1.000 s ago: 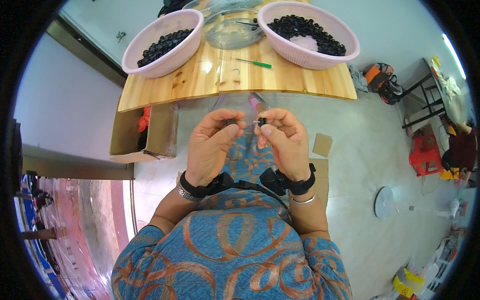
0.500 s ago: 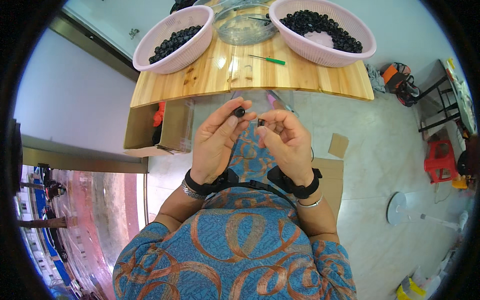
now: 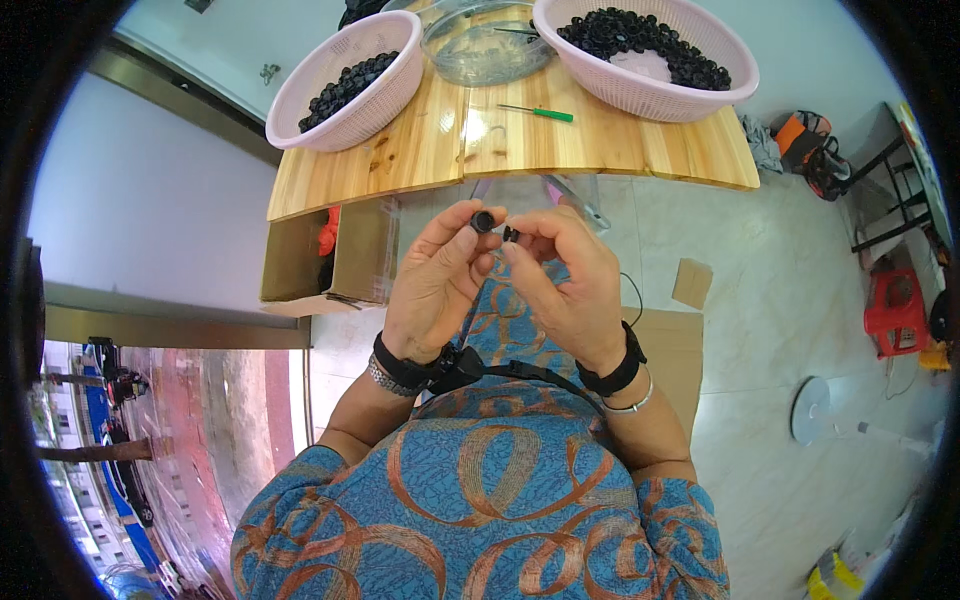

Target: The recorder is assembling small black components by inserting internal pieces or connectors.

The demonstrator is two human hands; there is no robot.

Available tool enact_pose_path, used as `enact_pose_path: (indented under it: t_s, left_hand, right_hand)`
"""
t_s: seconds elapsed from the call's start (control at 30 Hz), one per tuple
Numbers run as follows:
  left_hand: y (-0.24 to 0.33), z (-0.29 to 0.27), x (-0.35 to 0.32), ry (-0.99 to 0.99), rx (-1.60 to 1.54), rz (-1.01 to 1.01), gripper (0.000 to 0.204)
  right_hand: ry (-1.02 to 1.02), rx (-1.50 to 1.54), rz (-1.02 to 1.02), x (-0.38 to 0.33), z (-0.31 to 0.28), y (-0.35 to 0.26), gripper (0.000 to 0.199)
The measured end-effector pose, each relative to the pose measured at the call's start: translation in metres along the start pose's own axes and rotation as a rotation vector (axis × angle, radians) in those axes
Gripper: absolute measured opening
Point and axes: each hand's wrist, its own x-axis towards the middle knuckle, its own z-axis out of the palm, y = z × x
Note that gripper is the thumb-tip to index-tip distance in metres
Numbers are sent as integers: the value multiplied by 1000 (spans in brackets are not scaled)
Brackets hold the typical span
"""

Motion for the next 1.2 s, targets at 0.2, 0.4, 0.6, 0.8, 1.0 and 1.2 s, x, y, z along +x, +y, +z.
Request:
enact_pose_path:
  t_s: [0.2, 0.4, 0.6, 0.8, 1.0, 1.2]
  left_hand:
    - [-1, -7, -2, -12, -57, -25, 22]
    - [0, -5, -4, -23, -17, 3, 22]
    - [-1, -2, -5, -11, 26, 30, 22]
    - [-4, 1, -5, 2, 68, 63, 22]
    - [-6, 6, -7, 12, 178, 137, 23]
    - [-10, 4, -7, 32, 316, 211, 23]
  right_hand:
    - [-44, -171, -119, 8, 5, -10, 19]
    - [-52, -262, -168, 10, 6, -11, 17]
    - [-65, -312, -176, 9, 5, -13, 17]
    - [-82, -357, -178, 8, 2, -12, 18]
    - [-94, -384, -211, 7, 1, -13, 18]
    - [-108, -414, -258, 6, -2, -9, 18]
